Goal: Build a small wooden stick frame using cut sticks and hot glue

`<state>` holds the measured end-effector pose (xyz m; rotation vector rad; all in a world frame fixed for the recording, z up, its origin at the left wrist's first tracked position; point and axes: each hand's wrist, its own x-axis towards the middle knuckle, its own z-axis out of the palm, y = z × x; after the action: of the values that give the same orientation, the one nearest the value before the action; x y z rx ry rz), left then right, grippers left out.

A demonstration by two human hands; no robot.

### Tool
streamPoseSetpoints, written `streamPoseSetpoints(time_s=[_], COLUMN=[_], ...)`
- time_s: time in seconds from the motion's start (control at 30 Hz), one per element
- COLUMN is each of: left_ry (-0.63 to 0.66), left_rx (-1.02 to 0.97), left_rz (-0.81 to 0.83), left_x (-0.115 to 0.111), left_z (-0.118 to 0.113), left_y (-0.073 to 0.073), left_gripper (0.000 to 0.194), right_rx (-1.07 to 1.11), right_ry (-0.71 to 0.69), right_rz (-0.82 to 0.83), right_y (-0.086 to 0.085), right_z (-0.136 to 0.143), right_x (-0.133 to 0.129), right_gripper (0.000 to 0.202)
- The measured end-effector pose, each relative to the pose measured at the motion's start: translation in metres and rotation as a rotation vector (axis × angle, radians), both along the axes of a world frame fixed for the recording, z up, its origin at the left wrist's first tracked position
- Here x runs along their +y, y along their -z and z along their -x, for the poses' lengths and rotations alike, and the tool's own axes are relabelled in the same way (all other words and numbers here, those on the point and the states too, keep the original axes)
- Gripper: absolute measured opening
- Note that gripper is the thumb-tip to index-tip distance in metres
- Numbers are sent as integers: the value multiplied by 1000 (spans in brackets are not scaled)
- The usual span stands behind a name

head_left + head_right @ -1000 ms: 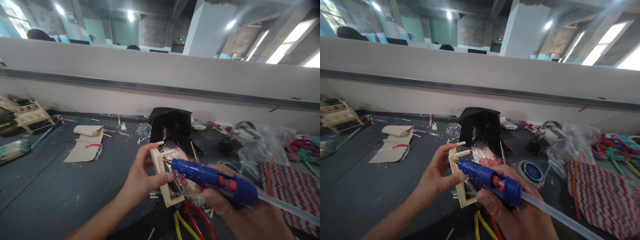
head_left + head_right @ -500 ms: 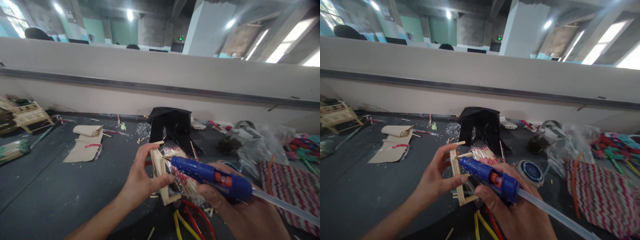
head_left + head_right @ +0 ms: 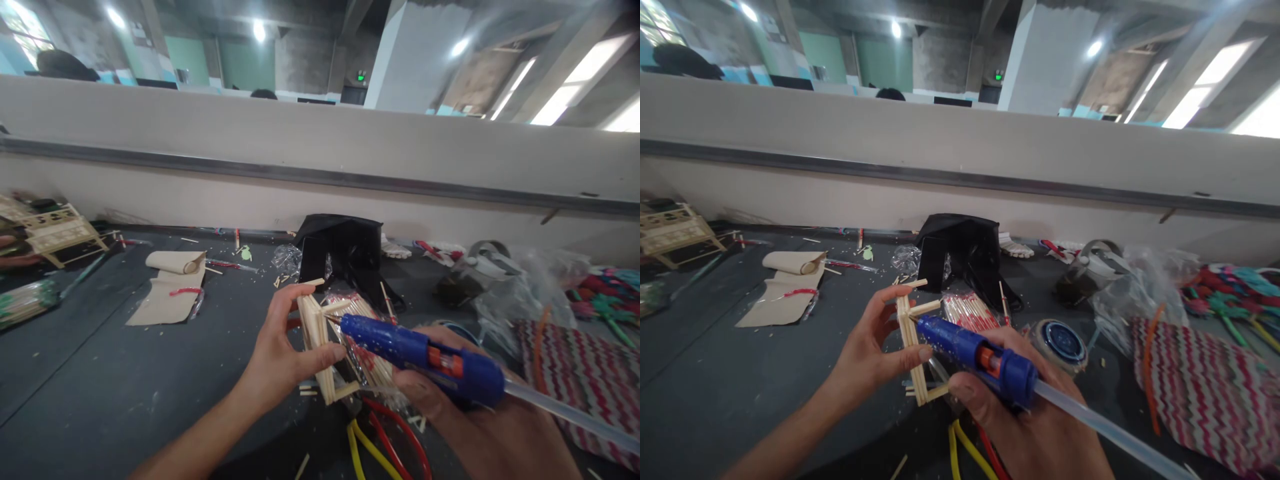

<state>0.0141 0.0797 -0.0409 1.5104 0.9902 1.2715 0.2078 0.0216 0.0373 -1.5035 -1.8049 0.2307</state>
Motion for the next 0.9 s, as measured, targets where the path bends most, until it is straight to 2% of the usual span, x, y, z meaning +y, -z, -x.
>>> streamPoseSetpoints(time_s=[0.17,0.43,0.67,0.9], left_ry=[-32,-43,-53,-68], left_rx=[27,58,83,56], left_rz=[-17,-47,-86,-79], left_x=[2,0,3,2], left_z=[0,0,1,2], left_y=[1,0,2,-1], left_gripper=[65,63,63,63], right_rx=[14,6,61,20], right_ry=[63,-1,109,135], right_rz=[-34,22,-48,-38], right_y=[3,0,6,6], right_z=[-3,1,-4,-3], right_x=[-2,0,-5,-3], right_gripper=[25,25,28,32])
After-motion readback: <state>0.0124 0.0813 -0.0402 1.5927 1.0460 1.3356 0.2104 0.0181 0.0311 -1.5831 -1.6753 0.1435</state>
